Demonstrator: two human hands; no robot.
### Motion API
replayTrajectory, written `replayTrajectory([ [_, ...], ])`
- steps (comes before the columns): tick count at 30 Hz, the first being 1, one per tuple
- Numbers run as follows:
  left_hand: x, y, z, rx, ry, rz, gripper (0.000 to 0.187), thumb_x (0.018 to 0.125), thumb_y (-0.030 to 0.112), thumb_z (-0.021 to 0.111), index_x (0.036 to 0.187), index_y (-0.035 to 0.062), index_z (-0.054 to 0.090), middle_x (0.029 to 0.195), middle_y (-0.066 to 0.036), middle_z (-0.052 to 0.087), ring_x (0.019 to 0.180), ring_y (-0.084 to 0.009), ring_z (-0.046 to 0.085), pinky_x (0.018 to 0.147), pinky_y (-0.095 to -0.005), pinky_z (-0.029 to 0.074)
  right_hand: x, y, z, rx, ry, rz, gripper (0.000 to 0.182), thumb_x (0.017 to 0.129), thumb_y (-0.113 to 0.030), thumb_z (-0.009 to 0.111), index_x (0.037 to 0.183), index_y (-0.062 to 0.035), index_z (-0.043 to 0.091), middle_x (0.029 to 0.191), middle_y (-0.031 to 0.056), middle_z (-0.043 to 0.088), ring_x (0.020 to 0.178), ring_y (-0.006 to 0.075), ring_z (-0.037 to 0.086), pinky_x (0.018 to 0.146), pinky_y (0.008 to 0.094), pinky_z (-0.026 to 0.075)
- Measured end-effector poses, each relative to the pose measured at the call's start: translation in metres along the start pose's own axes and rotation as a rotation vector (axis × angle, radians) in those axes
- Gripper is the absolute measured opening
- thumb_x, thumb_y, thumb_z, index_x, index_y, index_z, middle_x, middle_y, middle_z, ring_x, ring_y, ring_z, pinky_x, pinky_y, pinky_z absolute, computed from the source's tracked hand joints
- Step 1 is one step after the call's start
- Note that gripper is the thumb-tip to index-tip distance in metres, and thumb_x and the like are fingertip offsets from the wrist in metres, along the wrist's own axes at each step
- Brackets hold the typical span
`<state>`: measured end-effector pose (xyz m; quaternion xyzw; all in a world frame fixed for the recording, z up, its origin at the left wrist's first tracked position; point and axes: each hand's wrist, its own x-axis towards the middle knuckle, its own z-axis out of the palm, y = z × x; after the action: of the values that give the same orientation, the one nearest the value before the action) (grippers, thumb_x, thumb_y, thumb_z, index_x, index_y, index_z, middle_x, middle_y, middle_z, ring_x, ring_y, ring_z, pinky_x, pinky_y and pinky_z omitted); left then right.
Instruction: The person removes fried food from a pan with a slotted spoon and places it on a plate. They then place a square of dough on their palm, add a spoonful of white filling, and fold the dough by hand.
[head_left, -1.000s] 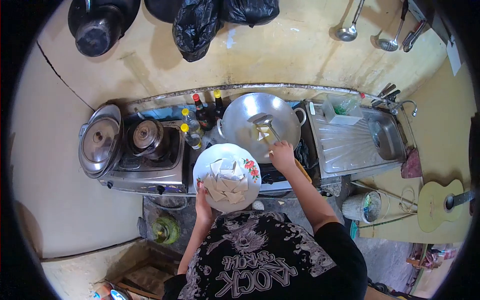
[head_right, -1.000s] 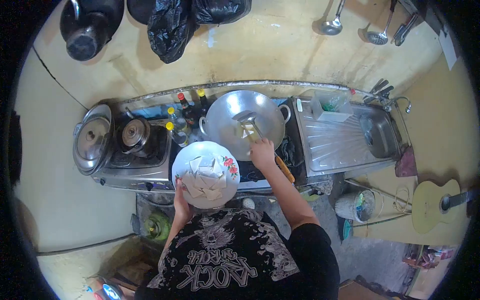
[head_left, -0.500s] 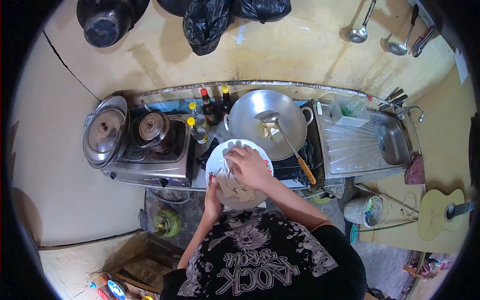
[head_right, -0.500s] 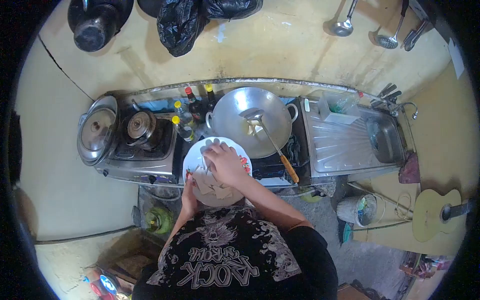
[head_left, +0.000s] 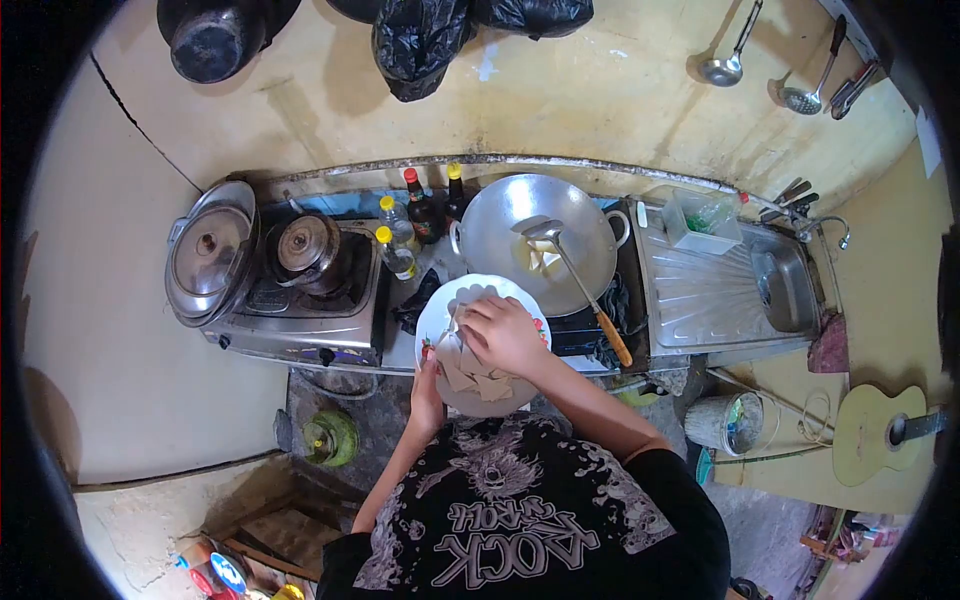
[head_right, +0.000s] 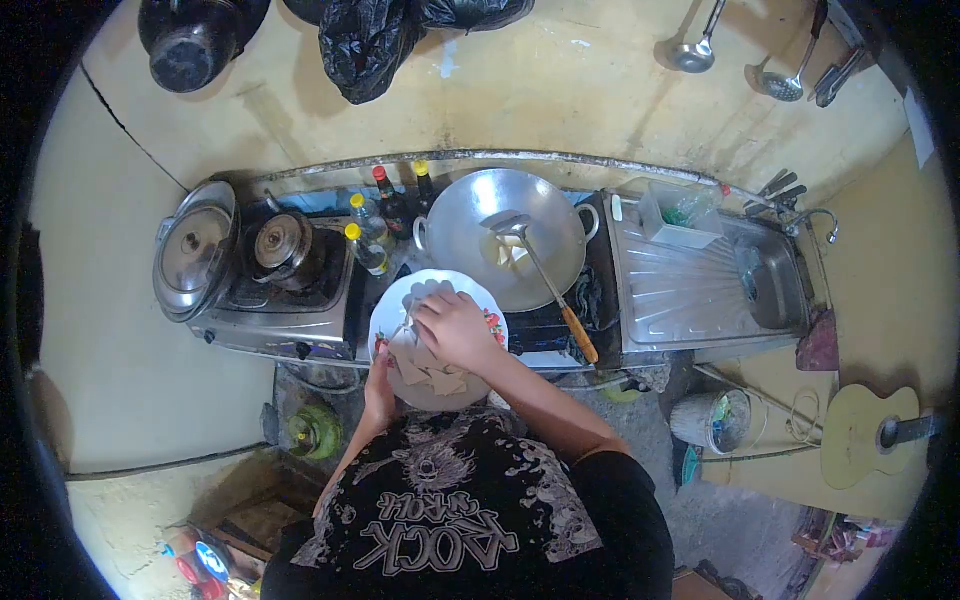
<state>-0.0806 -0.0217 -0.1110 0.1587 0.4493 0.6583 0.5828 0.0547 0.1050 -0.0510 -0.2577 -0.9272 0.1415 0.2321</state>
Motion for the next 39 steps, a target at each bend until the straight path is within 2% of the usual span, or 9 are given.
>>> replayTrajectory([
  [13, -0.005, 0.009, 0.012, -0.025, -0.092, -0.027, 0.041, 0.096, 0.031, 0.039, 0.128, 0.0064, 0.039, 0.121, -0.006, 0.048, 0.111, -0.0181, 0.047, 0.095, -0.0339, 0.036, 0.003, 0.005, 0.011, 0.015, 0.196, 0.038, 0.033, 0.074, -0.017, 0.063, 0.105, -0.0082, 0.057, 0.095, 0.0082, 0.060, 0.089, 0.0269, 0.058, 0.070, 0.0361, 0.048],
  [16, -0.006, 0.010, 0.016, 0.022, -0.046, -0.016, 0.042, 0.096, 0.031, 0.039, 0.130, 0.0069, 0.037, 0.121, -0.006, 0.048, 0.112, -0.0188, 0.046, 0.095, -0.0346, 0.036, 0.010, 0.009, 0.015, 0.009, 0.337, -0.007, 0.023, 0.074, -0.015, 0.066, 0.095, -0.0074, 0.059, 0.076, 0.0077, 0.060, 0.063, 0.0248, 0.059, 0.057, 0.0344, 0.048],
  [19, -0.004, 0.010, 0.015, -0.034, -0.001, -0.027, 0.045, 0.095, 0.033, 0.040, 0.132, 0.0083, 0.035, 0.121, -0.006, 0.048, 0.113, -0.0192, 0.045, 0.096, -0.0351, 0.035, 0.008, 0.001, 0.001, 0.344, 0.317, 0.244, 0.023, 0.074, -0.012, 0.065, 0.096, -0.0060, 0.060, 0.077, 0.0091, 0.061, 0.063, 0.0221, 0.060, 0.055, 0.0322, 0.047],
  [22, -0.002, 0.013, 0.005, -0.106, 0.031, -0.093, 0.043, 0.096, 0.030, 0.036, 0.131, 0.0048, 0.033, 0.123, -0.010, 0.047, 0.111, -0.0199, 0.048, 0.095, -0.0347, 0.038, 0.010, 0.010, -0.013, 0.476, 0.411, 0.474, 0.023, 0.075, -0.013, 0.063, 0.096, -0.0047, 0.060, 0.085, 0.0135, 0.062, 0.068, 0.0265, 0.062, 0.060, 0.0352, 0.049],
  [23, -0.004, 0.014, 0.005, -0.070, 0.057, -0.071, 0.044, 0.096, 0.031, 0.036, 0.131, 0.0045, 0.033, 0.124, -0.010, 0.046, 0.113, -0.0208, 0.047, 0.096, -0.0353, 0.037, 0.010, 0.021, -0.011, 0.439, 0.466, 0.481, 0.024, 0.074, -0.011, 0.065, 0.097, -0.0059, 0.060, 0.080, 0.0111, 0.062, 0.064, 0.0210, 0.061, 0.054, 0.0316, 0.047],
  [29, -0.016, 0.040, 0.010, -0.121, 0.165, -0.063, 0.049, 0.095, 0.033, 0.038, 0.134, 0.0053, 0.030, 0.129, -0.011, 0.043, 0.118, -0.0240, 0.044, 0.099, -0.0382, 0.036, -0.003, 0.096, 0.029, -0.104, -0.059, 0.691, 0.027, 0.077, -0.014, 0.058, 0.103, -0.0065, 0.059, 0.089, 0.0161, 0.062, 0.079, 0.0299, 0.062, 0.070, 0.0412, 0.049],
  [32, -0.013, 0.028, -0.010, -0.116, 0.126, -0.009, 0.052, 0.093, 0.036, 0.040, 0.136, 0.0086, 0.028, 0.131, -0.009, 0.041, 0.119, -0.0241, 0.042, 0.099, -0.0395, 0.035, 0.001, 0.125, 0.075, -0.001, -0.013, 0.752, 0.027, 0.077, -0.015, 0.058, 0.103, -0.0075, 0.060, 0.087, 0.0155, 0.062, 0.081, 0.0301, 0.061, 0.071, 0.0417, 0.049],
  [38, -0.013, 0.029, -0.012, -0.186, 0.141, 0.063, 0.048, 0.095, 0.031, 0.038, 0.135, 0.0059, 0.029, 0.130, -0.009, 0.041, 0.120, -0.0219, 0.041, 0.101, -0.0367, 0.032, 0.045, 0.041, 0.026, 0.381, 0.329, 0.458, 0.028, 0.079, -0.020, 0.058, 0.105, -0.0095, 0.060, 0.089, 0.0139, 0.062, 0.077, 0.0290, 0.062, 0.069, 0.0394, 0.050],
  [39, -0.012, 0.028, -0.013, -0.202, 0.128, 0.040, 0.049, 0.094, 0.033, 0.040, 0.135, 0.0073, 0.029, 0.130, -0.008, 0.042, 0.119, -0.0227, 0.041, 0.100, -0.0377, 0.033, 0.046, 0.025, 0.015, 0.425, 0.145, 0.383, 0.029, 0.080, -0.021, 0.059, 0.106, -0.0102, 0.060, 0.094, 0.0141, 0.061, 0.082, 0.0290, 0.061, 0.072, 0.0390, 0.049],
])
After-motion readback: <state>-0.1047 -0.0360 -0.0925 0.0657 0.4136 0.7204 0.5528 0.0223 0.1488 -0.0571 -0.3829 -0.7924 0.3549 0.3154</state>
